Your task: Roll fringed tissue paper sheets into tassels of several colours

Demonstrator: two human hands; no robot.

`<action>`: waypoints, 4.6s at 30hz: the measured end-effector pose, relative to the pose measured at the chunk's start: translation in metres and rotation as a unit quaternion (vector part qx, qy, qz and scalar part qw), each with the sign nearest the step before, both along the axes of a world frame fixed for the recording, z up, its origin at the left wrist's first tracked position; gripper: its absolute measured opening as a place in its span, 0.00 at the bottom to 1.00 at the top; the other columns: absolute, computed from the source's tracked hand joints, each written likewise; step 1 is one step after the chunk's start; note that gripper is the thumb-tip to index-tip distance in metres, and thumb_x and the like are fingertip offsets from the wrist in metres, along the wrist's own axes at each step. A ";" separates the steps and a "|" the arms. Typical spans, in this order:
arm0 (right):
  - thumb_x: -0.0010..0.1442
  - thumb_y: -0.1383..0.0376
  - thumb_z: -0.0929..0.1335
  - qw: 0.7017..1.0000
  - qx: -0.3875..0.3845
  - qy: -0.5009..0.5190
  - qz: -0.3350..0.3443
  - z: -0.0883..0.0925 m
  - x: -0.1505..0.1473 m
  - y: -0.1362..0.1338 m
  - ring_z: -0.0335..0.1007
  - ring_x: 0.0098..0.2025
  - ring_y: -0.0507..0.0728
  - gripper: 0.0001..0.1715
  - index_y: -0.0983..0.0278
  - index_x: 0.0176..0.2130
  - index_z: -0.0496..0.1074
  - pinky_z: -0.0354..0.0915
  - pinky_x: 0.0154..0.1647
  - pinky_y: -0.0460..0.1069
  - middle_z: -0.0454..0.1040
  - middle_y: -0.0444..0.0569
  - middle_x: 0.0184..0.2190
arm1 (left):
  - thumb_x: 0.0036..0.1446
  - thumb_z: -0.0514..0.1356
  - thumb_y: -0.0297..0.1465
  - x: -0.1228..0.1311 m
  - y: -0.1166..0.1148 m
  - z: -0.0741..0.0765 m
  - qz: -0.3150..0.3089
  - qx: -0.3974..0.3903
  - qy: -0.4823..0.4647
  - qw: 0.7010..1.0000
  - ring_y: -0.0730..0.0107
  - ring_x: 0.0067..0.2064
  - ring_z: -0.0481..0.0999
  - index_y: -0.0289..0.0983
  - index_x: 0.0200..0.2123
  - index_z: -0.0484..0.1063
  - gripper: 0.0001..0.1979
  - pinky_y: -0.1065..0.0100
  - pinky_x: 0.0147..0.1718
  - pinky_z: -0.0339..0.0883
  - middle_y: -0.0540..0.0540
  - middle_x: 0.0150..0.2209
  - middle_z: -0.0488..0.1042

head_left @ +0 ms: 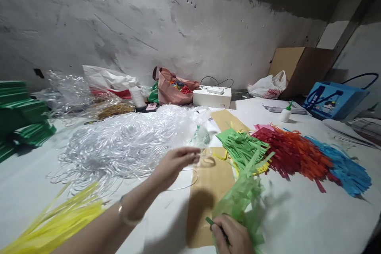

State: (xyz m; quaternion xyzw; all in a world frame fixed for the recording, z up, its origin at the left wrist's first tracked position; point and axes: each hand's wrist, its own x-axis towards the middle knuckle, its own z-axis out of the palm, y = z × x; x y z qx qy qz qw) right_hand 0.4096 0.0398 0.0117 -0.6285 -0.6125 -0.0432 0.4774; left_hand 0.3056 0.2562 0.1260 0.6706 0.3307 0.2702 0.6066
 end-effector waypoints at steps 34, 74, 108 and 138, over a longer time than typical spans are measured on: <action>0.74 0.68 0.57 0.983 -0.057 -0.080 0.158 0.029 -0.026 -0.012 0.66 0.27 0.52 0.18 0.63 0.34 0.68 0.59 0.30 0.47 0.69 0.44 0.25 | 0.53 0.69 0.48 -0.083 -0.164 -0.070 0.131 -0.202 -0.048 0.969 0.66 0.34 0.75 0.38 0.37 0.81 0.19 0.67 0.36 0.72 0.44 0.37 0.82; 0.69 0.67 0.58 0.967 -0.153 0.003 0.203 0.030 -0.030 -0.013 0.63 0.25 0.49 0.18 0.62 0.27 0.65 0.53 0.29 0.45 0.68 0.42 0.22 | 0.57 0.65 0.44 -0.086 -0.169 -0.088 0.100 -0.100 -0.027 0.990 0.68 0.28 0.73 0.38 0.29 0.77 0.15 0.67 0.31 0.68 0.47 0.29 0.75; 0.69 0.65 0.62 0.944 -0.203 0.113 0.233 0.035 -0.021 -0.020 0.72 0.32 0.52 0.10 0.62 0.39 0.71 0.64 0.35 0.45 0.76 0.45 0.31 | 0.59 0.64 0.35 -0.095 -0.160 -0.085 0.031 -0.022 -0.024 0.999 0.66 0.33 0.74 0.39 0.34 0.79 0.06 0.69 0.32 0.69 0.46 0.32 0.77; 0.71 0.60 0.63 0.976 -0.072 0.117 0.167 0.041 -0.011 -0.019 0.75 0.41 0.56 0.11 0.61 0.44 0.72 0.69 0.42 0.48 0.77 0.49 0.37 | 0.60 0.62 0.47 -0.108 -0.144 -0.067 0.014 -0.079 0.006 0.997 0.67 0.31 0.70 0.37 0.33 0.75 0.18 0.69 0.30 0.67 0.47 0.29 0.71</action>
